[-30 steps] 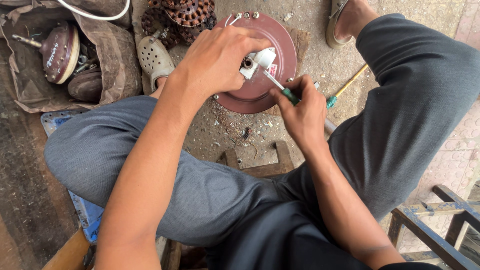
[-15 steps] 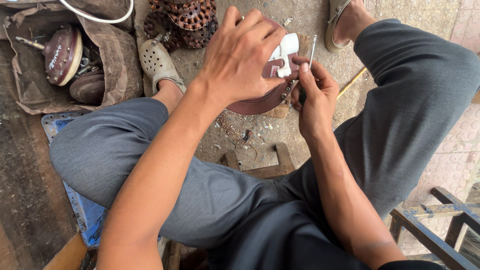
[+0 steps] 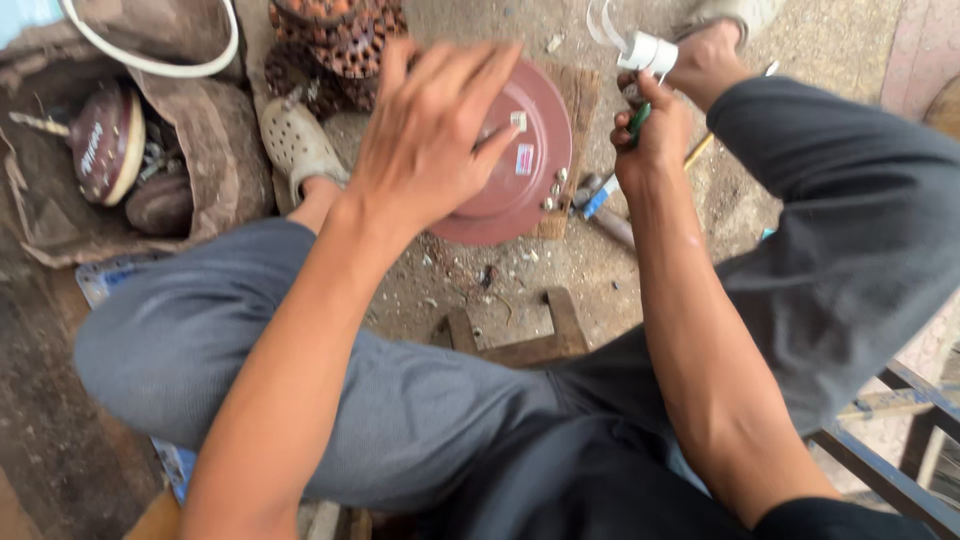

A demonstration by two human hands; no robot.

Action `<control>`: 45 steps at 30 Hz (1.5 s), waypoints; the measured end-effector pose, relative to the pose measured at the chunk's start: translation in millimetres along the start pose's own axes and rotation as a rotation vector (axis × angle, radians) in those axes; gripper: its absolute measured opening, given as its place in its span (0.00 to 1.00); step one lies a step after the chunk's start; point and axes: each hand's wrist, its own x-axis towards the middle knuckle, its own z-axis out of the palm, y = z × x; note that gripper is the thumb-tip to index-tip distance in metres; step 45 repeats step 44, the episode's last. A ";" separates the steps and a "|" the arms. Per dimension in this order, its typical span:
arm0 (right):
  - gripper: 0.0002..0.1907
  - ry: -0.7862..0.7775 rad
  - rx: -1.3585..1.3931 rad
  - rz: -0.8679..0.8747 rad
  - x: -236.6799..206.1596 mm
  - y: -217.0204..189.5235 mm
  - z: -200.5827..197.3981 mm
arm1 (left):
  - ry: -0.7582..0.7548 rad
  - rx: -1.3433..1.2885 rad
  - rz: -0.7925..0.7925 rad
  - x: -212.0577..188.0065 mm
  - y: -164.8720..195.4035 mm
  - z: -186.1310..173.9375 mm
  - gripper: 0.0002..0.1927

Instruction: The person sits on the floor and uses a hammer and chisel to carve a hole into a small wooden block. After finishing the carving, they handle a cylindrical metal object and then use a screwdriver to adjust a white electrical component mounted on a red circular base.

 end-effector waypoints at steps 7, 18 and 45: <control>0.09 0.315 -0.201 0.193 81.7 65.5 -37.3 | -0.374 -0.255 -0.172 -1.6 5.0 -9.7 0.21; 0.13 0.423 -0.266 0.145 104.0 119.3 -78.9 | -0.505 -0.298 -0.266 7.3 0.3 -56.5 0.23; 0.08 -0.269 -0.386 -0.728 -41.2 28.9 23.3 | -0.394 -0.195 -0.394 15.2 -17.7 19.4 0.09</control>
